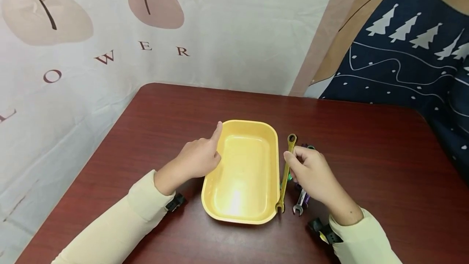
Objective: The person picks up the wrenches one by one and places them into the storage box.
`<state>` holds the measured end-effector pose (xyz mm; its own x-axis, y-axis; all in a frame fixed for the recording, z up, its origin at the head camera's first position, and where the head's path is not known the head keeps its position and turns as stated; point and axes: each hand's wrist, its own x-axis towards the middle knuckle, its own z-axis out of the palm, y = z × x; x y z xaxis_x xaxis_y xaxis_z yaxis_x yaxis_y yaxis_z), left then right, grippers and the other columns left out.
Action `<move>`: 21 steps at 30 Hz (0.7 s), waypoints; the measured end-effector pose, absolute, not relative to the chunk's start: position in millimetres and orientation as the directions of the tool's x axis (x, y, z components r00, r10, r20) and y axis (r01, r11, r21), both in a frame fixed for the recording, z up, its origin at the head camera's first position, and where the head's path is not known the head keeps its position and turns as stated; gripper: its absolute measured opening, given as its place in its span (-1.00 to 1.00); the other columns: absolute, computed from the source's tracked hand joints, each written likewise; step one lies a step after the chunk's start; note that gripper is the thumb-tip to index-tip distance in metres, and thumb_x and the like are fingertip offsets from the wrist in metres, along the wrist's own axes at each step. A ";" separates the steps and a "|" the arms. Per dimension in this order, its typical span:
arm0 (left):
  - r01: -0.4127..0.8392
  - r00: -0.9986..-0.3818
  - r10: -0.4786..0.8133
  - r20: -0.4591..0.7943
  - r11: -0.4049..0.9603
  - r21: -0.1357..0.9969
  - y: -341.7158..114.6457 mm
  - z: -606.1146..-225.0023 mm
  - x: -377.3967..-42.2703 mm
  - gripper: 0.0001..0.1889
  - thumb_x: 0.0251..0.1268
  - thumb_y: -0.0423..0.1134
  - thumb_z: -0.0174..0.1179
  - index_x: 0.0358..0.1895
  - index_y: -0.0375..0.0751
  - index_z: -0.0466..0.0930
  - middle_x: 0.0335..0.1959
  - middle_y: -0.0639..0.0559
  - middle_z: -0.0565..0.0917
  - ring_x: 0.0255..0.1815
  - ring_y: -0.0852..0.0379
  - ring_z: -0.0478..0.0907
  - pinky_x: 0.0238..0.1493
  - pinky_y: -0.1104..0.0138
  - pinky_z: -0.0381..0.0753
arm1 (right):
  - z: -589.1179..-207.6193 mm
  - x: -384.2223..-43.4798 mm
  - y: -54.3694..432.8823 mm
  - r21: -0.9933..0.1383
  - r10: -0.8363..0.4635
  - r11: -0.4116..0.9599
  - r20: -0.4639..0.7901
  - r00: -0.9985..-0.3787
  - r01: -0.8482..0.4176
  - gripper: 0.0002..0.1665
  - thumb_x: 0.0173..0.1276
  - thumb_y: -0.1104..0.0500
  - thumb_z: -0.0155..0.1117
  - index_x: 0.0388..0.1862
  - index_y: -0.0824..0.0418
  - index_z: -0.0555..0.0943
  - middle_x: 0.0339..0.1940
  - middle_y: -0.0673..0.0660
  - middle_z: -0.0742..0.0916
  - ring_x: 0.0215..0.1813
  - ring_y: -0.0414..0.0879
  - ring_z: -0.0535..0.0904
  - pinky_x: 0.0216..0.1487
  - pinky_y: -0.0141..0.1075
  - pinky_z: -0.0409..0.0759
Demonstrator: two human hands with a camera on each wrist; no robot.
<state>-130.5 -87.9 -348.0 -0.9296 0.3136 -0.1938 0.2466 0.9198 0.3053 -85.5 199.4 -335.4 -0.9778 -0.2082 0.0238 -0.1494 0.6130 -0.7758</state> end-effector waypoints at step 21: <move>0.232 -0.929 0.304 -0.210 0.923 0.306 -85.8 -349.1 -129.8 -0.12 0.38 -0.26 -0.03 0.63 -0.23 -0.35 -0.82 0.13 0.33 -0.80 0.20 0.10 -0.72 0.37 0.03 | -329.1 -96.5 157.8 -0.732 -0.285 0.643 0.047 -0.957 -0.227 -0.53 0.55 0.07 0.13 -0.62 0.15 0.42 -0.74 0.00 0.48 -0.70 -0.18 0.27 -0.64 -0.33 0.28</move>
